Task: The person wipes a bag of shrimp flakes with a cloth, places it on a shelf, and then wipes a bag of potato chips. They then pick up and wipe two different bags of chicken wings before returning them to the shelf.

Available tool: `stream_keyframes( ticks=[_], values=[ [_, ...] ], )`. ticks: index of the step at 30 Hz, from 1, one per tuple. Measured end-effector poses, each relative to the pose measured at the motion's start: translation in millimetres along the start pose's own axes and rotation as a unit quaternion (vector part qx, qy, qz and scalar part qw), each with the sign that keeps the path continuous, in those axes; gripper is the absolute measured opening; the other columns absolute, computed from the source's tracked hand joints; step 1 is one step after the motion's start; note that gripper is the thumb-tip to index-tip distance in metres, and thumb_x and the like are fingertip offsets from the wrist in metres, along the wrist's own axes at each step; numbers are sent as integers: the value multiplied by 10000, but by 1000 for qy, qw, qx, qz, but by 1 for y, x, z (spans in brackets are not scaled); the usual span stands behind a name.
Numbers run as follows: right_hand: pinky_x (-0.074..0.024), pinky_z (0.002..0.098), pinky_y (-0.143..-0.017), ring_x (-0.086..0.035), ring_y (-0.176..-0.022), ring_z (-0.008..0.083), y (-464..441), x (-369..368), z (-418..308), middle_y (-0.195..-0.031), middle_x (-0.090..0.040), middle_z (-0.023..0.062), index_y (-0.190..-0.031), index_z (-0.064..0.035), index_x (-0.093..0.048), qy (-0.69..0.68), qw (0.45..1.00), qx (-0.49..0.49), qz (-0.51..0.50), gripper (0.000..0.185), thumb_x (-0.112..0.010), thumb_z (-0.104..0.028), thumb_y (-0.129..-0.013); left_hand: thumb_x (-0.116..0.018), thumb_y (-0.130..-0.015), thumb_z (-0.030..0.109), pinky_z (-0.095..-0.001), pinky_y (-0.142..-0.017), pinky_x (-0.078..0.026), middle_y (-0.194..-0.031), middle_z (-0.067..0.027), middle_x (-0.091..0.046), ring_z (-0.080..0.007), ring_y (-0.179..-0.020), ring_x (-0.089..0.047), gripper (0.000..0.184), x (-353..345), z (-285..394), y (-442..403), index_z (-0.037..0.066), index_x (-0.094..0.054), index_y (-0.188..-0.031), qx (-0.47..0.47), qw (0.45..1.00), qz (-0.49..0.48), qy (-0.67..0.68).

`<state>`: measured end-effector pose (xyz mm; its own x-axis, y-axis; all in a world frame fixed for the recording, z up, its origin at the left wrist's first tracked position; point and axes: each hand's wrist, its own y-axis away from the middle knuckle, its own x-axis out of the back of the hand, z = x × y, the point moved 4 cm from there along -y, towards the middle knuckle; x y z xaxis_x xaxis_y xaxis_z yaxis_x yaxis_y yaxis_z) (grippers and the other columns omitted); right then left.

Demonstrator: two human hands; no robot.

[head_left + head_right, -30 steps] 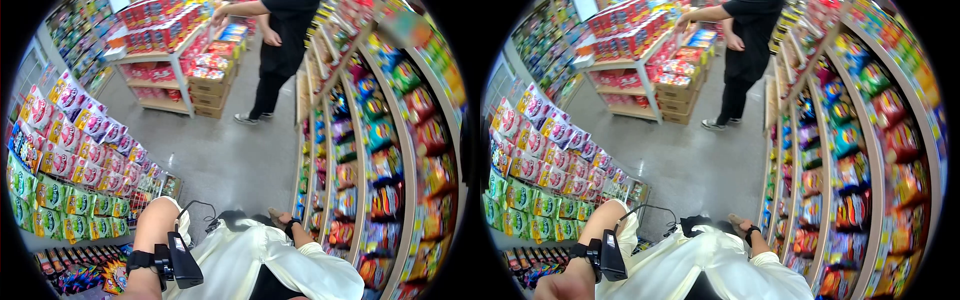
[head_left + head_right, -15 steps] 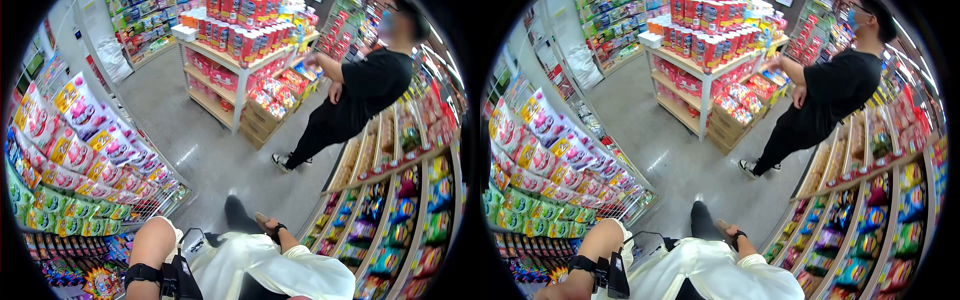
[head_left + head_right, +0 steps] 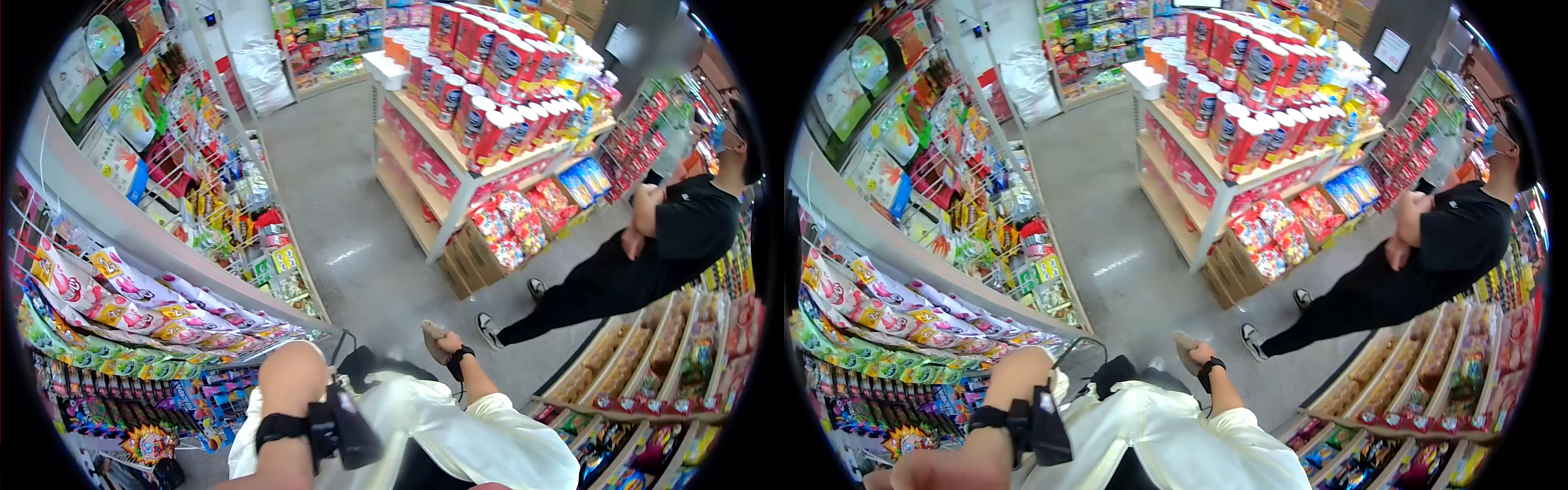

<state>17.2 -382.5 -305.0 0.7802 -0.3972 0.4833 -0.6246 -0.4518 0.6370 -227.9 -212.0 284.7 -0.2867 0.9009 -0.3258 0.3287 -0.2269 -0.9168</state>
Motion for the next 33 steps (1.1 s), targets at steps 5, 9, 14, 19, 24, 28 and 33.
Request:
stream_keyframes(
  ticks=[5, 9, 14, 19, 24, 28, 33],
  values=[
    [-473, 336, -672, -598, -727, 226, -54, -31, 43, -767, -636, 98, -878, -30, -637, -55, 998, -5, -17, 327, -611, -141, -572, -489, -876, 153, -274, -729, -391, -1232, 14, -480, -151, -1001, -458, 282, 0, -29, 26, 112, -538, -1150, -101, 988, 49, -105],
    [-474, 340, -689, -596, -773, 236, -73, -40, 89, -820, -636, 117, -893, -17, -644, -53, 994, -81, -47, 373, -640, -161, -549, -509, -868, 165, -278, -748, -376, -1230, 31, -457, -152, -1000, -452, 306, 16, -59, 42, 150, -531, -1173, -124, 981, 85, -125],
    [-480, 334, -720, -605, -814, 255, -103, -6, 100, -872, -644, 138, -925, -4, -644, -48, 988, -134, -66, 432, -663, -176, -530, -533, -845, 129, -276, -709, -387, -1194, 58, -459, -140, -960, -461, 347, 47, -105, 60, 204, -532, -1184, -118, 978, 122, -121],
    [-479, 336, -664, -600, -728, 225, -146, 42, 38, -796, -639, 109, -893, -7, -634, -5, 995, -89, -53, 325, -623, -132, -593, -547, -870, 192, -297, -687, -396, -1232, 51, -442, -153, -936, -465, 363, 101, -150, 86, 246, -502, -1226, 136, 985, 84, -66],
    [-478, 327, -684, -608, -734, 224, -179, 86, -81, -797, -645, 122, -892, 11, -632, 83, 994, -16, -73, 338, -626, -131, -586, -517, -867, 257, -365, -637, -444, -876, -72, -534, -235, -744, -508, 158, 134, -213, 88, 106, -560, -887, 82, 966, 223, -105],
    [-479, 333, -683, -611, -742, 225, -325, 65, -55, -821, -640, 141, -918, 19, -627, 82, 987, -1, -136, 341, -611, -134, -613, -481, -885, 288, -358, -640, -421, -896, -86, -571, -247, -769, -509, 228, 185, -249, 118, 73, -548, -850, 194, 972, 28, -132],
    [-480, 344, -708, -608, -771, 248, -415, 37, -138, -837, -644, 123, -975, -11, -621, 184, 944, 128, -243, 392, -587, -139, -606, -499, -828, 79, -304, -737, -407, -933, -89, -555, -192, -847, -528, 159, 240, -294, 160, 13, -531, -968, 441, 822, -5, -361]
  ],
)
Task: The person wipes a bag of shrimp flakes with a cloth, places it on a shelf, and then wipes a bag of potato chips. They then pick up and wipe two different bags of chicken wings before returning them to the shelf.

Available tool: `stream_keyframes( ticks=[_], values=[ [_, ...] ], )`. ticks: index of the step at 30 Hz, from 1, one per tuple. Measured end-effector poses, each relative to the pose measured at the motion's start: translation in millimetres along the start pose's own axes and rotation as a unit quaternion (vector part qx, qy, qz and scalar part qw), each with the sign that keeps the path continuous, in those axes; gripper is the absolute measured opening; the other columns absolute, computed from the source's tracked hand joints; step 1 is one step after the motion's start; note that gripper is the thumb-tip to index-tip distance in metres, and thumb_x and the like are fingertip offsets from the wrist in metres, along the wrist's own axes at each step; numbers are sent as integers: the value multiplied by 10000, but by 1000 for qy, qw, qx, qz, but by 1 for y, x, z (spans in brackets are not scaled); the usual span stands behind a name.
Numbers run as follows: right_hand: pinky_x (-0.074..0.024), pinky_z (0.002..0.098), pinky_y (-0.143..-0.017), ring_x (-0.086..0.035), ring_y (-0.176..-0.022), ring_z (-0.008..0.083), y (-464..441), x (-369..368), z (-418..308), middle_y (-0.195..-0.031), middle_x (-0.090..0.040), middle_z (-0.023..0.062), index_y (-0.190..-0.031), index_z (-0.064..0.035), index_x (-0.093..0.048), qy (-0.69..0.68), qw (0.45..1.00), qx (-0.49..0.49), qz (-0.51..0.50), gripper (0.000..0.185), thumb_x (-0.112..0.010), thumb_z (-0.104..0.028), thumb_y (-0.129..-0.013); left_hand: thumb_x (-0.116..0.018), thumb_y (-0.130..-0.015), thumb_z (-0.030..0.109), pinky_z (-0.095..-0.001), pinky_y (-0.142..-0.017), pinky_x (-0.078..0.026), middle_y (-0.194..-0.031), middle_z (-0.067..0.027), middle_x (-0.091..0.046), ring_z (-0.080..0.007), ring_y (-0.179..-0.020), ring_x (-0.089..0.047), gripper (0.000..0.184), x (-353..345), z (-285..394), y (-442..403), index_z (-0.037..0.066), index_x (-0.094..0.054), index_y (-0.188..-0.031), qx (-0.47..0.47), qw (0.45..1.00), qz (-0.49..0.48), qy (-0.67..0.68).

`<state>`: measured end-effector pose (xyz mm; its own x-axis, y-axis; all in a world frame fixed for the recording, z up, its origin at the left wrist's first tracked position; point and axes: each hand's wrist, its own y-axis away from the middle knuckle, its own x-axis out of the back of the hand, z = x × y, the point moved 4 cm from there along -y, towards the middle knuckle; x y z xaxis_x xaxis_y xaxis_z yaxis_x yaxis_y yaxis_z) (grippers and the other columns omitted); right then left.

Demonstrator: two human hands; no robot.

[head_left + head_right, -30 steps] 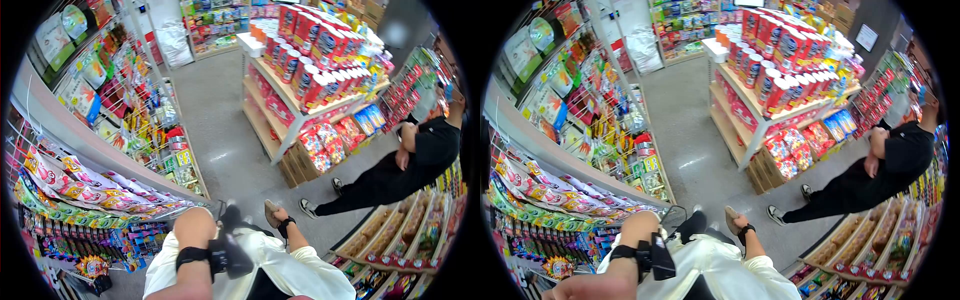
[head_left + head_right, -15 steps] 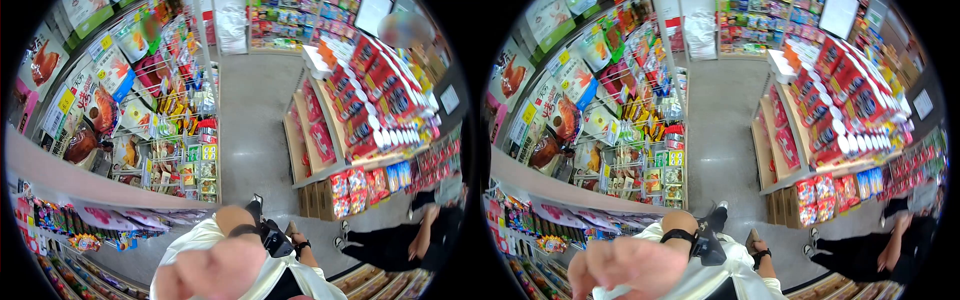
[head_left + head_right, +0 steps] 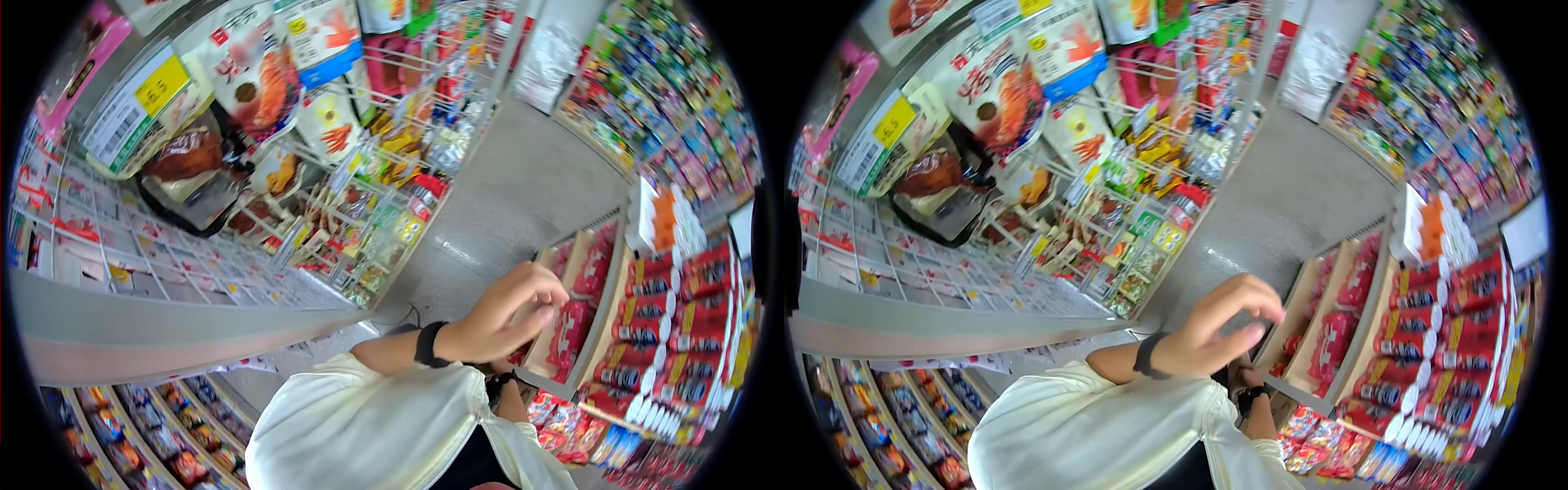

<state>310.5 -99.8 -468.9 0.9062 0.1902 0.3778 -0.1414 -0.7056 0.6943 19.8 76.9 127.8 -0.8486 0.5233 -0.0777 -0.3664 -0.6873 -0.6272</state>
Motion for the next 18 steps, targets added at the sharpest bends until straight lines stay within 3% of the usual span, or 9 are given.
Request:
stream_keyframes(
  ticks=[1, 2, 4, 9, 11, 13, 15, 18],
  values=[
    [-480, 346, -712, -605, -782, 250, -5, 13, -37, -838, -645, 112, -978, -23, -624, 24, 1000, -2, -8, 400, -591, -140, -597, -503, -836, 85, -284, -736, -408, -931, -81, -548, -174, -858, -532, 155, 2, -25, 3, 18, -524, -974, 63, 998, 9, -14],
    [-479, 347, -719, -604, -802, 252, 2, 22, -83, -845, -648, 112, -980, -39, -626, 49, 998, -16, -32, 404, -600, -155, -593, -503, -836, 85, -284, -736, -408, -931, -81, -548, -174, -858, -532, 155, 6, -45, 6, 18, -524, -974, 68, 997, 28, -26],
    [-480, 350, -725, -613, -788, 271, -25, 26, -109, -841, -650, 138, -985, -33, -625, 93, 995, 3, -44, 416, -605, -174, -594, -509, -832, 61, -267, -744, -413, -927, -68, -539, -154, -869, -535, 142, 22, -91, 19, 37, -520, -971, 163, 979, 83, -94],
    [-484, 355, -726, -627, -813, 280, -70, 21, -174, -849, -655, 148, -975, -31, -634, 159, 982, 26, -95, 415, -608, -186, -591, -537, -817, 67, -285, -735, -440, -925, -63, -547, -170, -846, -546, 165, 74, -172, 74, 46, -521, -980, 270, 912, 190, -243],
    [-486, 356, -730, -629, -845, 278, -73, 21, -211, -865, -658, 148, -958, -23, -639, 297, 945, 40, -129, 412, -610, -190, -583, -538, -811, 63, -284, -722, -449, -909, -77, -560, -173, -814, -551, 161, 93, -182, 91, 31, -531, -968, 278, 889, 226, -286],
    [-490, 353, -729, -628, -824, 269, -85, 27, -235, -855, -656, 138, -955, -19, -637, 297, 938, 82, -157, 414, -613, -174, -571, -530, -812, 102, -331, -731, -462, -895, -127, -566, -249, -838, -575, 165, 112, -190, 109, -2, -520, -940, 299, 857, 291, -301],
    [-491, 349, -721, -625, -800, 261, -78, 33, -269, -846, -653, 125, -963, -22, -631, 231, 949, 75, -201, 417, -615, -143, -564, -531, -813, 105, -330, -733, -463, -910, -130, -572, -249, -841, -580, 175, 129, -207, 135, -3, -523, -950, 314, 832, 328, -319],
    [-491, 346, -706, -619, -775, 252, -119, 47, -271, -838, -648, 125, -973, -23, -623, 205, 955, 100, -189, 414, -613, -117, -570, -530, -816, 110, -327, -741, -464, -932, -138, -584, -251, -855, -586, 191, 137, -203, 148, -5, -527, -968, 337, 798, 365, -341]
  ],
)
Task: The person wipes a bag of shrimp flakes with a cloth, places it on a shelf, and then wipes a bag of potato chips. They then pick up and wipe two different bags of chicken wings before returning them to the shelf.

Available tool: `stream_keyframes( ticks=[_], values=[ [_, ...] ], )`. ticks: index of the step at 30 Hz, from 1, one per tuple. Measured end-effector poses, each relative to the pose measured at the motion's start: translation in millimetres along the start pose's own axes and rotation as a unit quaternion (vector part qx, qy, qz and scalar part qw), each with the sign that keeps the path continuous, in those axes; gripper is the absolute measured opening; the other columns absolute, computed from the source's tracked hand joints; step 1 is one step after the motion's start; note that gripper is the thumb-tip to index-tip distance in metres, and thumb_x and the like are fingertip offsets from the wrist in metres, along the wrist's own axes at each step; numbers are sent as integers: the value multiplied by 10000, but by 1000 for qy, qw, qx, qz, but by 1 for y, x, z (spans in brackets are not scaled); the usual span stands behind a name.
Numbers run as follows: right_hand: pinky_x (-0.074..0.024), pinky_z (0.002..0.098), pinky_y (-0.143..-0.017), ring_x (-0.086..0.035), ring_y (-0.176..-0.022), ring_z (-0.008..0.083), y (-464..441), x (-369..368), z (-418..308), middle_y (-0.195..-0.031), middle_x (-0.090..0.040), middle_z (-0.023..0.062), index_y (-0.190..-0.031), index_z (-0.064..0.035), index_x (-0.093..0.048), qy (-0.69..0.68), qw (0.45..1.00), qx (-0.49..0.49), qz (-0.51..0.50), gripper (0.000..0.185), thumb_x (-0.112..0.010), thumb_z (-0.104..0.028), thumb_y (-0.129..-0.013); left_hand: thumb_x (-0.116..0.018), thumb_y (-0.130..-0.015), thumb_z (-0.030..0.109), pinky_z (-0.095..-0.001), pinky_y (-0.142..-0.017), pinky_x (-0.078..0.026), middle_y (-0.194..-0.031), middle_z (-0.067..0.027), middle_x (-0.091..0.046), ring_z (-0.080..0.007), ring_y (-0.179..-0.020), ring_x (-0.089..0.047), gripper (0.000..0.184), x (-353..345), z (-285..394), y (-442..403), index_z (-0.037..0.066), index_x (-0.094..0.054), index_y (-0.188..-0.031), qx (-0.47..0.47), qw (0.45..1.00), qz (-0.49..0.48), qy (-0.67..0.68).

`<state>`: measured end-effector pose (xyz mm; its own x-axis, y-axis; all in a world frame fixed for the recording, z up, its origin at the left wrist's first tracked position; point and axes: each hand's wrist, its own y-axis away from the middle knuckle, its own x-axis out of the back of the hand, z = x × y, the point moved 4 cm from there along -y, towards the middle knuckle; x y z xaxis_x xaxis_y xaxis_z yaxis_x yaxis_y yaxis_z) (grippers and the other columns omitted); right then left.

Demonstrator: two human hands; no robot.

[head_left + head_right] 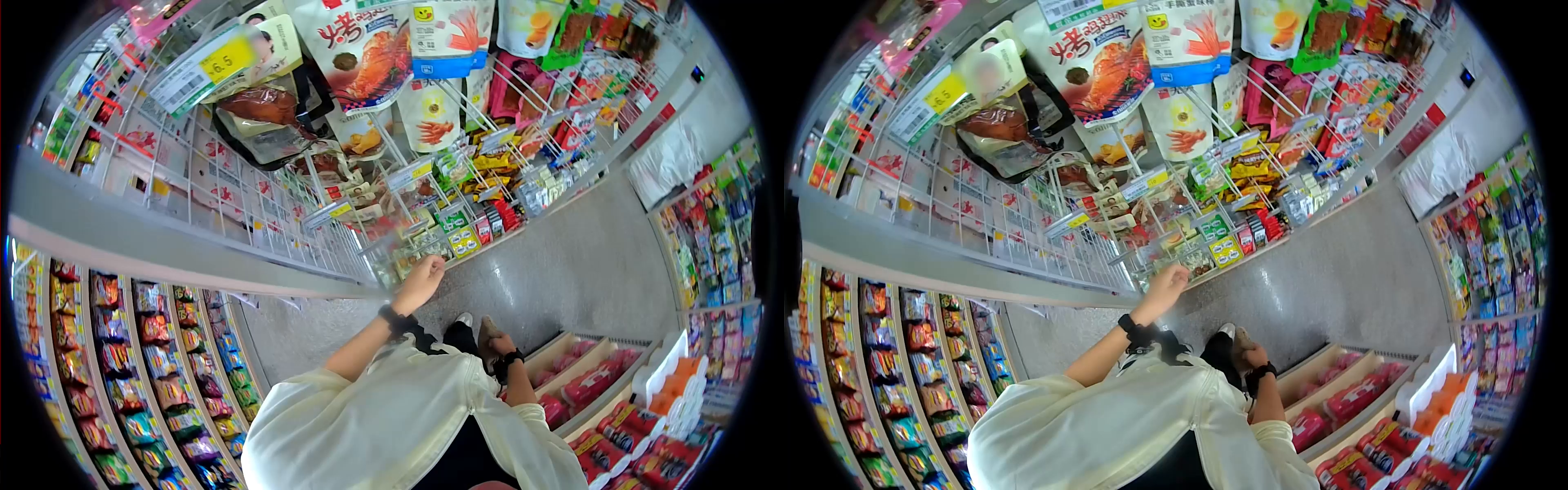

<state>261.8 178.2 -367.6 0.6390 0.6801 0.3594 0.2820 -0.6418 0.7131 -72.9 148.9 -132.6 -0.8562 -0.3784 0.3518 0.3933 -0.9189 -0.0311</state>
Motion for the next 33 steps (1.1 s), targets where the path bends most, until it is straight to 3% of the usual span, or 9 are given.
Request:
stream_keyframes(
  ticks=[7, 11, 15, 19, 22, 29, 33],
  values=[
    [-486, 343, -685, -603, -763, 225, -23, 42, -27, -826, -636, 128, -964, 18, -614, 61, 997, -4, -39, 429, -627, -112, -555, -550, -819, 208, -337, -714, -468, -857, -154, -618, -266, -814, -602, 229, -2, -14, 27, 10, -559, -932, 61, 994, -12, -90],
    [-487, 352, -692, -615, -776, 259, -58, 32, -33, -846, -641, 148, -975, 3, -613, 131, 988, 26, -79, 440, -616, -149, -562, -531, -817, 216, -360, -688, -462, -836, -158, -618, -280, -782, -601, 223, -9, -65, 49, 8, -578, -881, 104, 992, -14, -66],
    [-479, 341, -671, -596, -767, 223, -53, 10, -67, -821, -636, 125, -966, 25, -597, 139, 983, 65, -101, 401, -592, -141, -601, -521, -806, 211, -381, -680, -454, -814, -174, -613, -293, -767, -592, 219, -10, -114, 75, 7, -601, -805, 123, 990, -22, -60],
    [-476, 348, -679, -602, -768, 248, -53, -15, -78, -821, -637, 143, -963, 16, -598, 192, 967, 101, -134, 406, -570, -148, -592, -560, -806, 253, -342, -658, -459, -803, -157, -628, -246, -737, -602, 284, 2, -106, 100, -11, -587, -910, 168, 983, -46, -54],
    [-473, 362, -702, -605, -761, 286, -30, -29, -95, -816, -637, 172, -916, -6, -610, 259, 944, 140, -147, 405, -576, -177, -550, -521, -824, 262, -372, -690, -451, -858, -183, -613, -295, -791, -591, 280, 8, -108, 114, 7, -563, -930, 189, 979, -57, -55],
    [-466, 379, -752, -603, -856, 328, 4, -54, -91, -876, -630, 201, -973, -29, -610, 282, 945, 88, -139, 422, -577, -152, -570, -494, -841, 293, -398, -734, -446, -909, -218, -592, -359, -848, -573, 319, 18, -113, 127, 7, -514, -980, 172, 973, -123, -94],
    [-463, 386, -770, -594, -902, 335, 13, -69, -73, -932, -621, 210, -985, -30, -614, 287, 947, 69, -129, 415, -564, -143, -589, -523, -831, 289, -386, -729, -447, -905, -204, -600, -336, -844, -580, 323, 15, -127, 132, 0, -545, -972, 186, 968, -141, -91]
  ],
)
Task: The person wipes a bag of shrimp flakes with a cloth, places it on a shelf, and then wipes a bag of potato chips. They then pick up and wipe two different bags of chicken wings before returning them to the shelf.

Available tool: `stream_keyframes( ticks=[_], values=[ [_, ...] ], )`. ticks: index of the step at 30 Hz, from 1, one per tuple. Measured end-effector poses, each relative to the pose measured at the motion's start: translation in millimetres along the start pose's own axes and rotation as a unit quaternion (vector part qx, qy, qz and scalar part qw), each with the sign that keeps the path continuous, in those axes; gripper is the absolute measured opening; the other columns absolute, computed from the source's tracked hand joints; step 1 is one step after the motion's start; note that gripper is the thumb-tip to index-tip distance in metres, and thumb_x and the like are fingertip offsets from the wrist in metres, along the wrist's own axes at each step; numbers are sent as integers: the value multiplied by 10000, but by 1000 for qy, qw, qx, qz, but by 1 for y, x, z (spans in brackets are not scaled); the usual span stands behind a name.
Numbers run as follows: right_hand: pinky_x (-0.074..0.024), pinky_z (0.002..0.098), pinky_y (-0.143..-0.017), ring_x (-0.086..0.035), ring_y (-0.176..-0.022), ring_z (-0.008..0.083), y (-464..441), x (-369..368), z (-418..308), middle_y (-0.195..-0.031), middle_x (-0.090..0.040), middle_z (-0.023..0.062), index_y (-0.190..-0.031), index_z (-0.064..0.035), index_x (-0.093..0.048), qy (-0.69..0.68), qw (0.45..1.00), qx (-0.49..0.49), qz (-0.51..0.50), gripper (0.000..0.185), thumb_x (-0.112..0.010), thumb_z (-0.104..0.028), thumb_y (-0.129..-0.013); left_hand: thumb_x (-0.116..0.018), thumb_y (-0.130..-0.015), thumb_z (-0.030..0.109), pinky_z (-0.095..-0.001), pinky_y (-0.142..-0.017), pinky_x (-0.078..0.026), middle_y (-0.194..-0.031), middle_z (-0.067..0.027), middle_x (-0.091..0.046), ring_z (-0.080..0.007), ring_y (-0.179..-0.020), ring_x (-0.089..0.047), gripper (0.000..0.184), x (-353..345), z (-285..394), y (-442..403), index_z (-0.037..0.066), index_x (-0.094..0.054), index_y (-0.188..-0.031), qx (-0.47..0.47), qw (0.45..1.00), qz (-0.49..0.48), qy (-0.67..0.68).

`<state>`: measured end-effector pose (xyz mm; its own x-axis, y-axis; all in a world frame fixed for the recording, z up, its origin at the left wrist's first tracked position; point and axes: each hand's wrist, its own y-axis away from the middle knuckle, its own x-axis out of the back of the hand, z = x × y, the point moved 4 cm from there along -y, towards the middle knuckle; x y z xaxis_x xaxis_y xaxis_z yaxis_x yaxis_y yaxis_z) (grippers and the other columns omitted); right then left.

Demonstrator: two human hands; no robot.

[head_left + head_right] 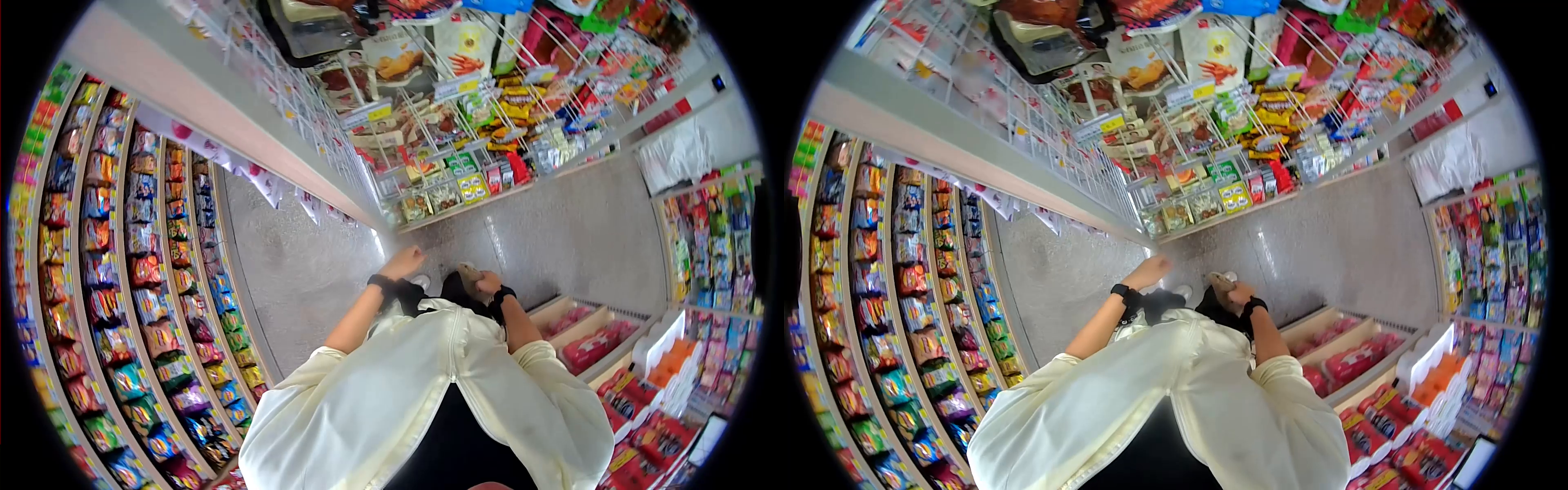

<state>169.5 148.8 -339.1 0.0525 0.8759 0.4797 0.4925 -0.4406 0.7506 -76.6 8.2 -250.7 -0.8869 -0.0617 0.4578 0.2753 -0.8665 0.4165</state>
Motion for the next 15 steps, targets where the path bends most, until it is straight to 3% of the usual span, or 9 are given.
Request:
stream_keyframes(
  ticks=[2, 5, 8, 9, 10, 12, 13, 15],
  values=[
    [-462, 391, -777, -590, -916, 339, 3, -14, 5, -953, -618, 209, -988, -38, -617, -19, 1000, -2, -8, 408, -556, -151, -601, -532, -825, 275, -374, -732, -447, -909, -189, -606, -317, -845, -583, 311, -2, 0, 3, -1, -560, -966, 5, 1000, -20, 7],
    [-461, 416, -792, -576, -931, 364, 8, -24, 7, -972, -617, 193, -998, -77, -626, 58, 998, 15, 12, 404, -504, -202, -633, -532, -810, 217, -368, -699, -455, -820, -181, -612, -292, -782, -592, 264, -3, 7, 3, -26, -572, -902, -55, 998, -2, 44],
    [-462, 415, -793, -578, -925, 362, 20, -30, 16, -957, -619, 197, -973, -73, -634, -8, 999, 24, 42, 400, -508, -210, -620, -533, -824, 237, -356, -695, -455, -803, -178, -610, -267, -781, -595, 271, 5, 36, -2, -8, -559, -934, -52, 998, -8, 42],
    [-467, 410, -785, -582, -914, 362, 17, -35, 27, -944, -620, 199, -946, -73, -644, -43, 996, 19, 78, 390, -513, -223, -610, -526, -842, 198, -320, -762, -444, -927, -117, -601, -224, -879, -572, 250, 11, 56, -3, 17, -536, -1013, -32, 997, -42, 51],
    [-469, 402, -783, -584, -909, 367, 25, -31, 27, -942, -620, 203, -948, -69, -642, -22, 997, 24, 72, 405, -522, -225, -594, -526, -842, 198, -320, -762, -444, -927, -117, -601, -224, -879, -572, 250, 16, 73, -7, 17, -536, -1013, -41, 997, -40, 44],
    [-472, 411, -768, -592, -885, 372, 28, -32, 39, -910, -622, 220, -945, -19, -629, -84, 993, 7, 87, 418, -529, -193, -578, -553, -841, 228, -325, -745, -463, -896, -137, -608, -241, -847, -593, 270, 30, 117, -16, 17, -538, -1009, -177, 981, 48, 71],
    [-471, 407, -761, -598, -876, 365, 18, -38, 56, -893, -626, 219, -931, -4, -628, -118, 989, 9, 92, 415, -540, -179, -565, -548, -851, 211, -323, -795, -451, -990, -119, -589, -237, -931, -574, 276, 38, 140, -21, 16, -524, -1044, -195, 978, 33, 72],
    [-479, 379, -730, -615, -829, 343, 36, -17, 47, -857, -638, 198, -930, -34, -640, -94, 991, -15, 99, 425, -573, -183, -537, -542, -856, 209, -318, -810, -441, -1013, -116, -580, -233, -962, -561, 279, 60, 187, -27, 20, -515, -1060, -231, 969, 50, 67]
  ],
)
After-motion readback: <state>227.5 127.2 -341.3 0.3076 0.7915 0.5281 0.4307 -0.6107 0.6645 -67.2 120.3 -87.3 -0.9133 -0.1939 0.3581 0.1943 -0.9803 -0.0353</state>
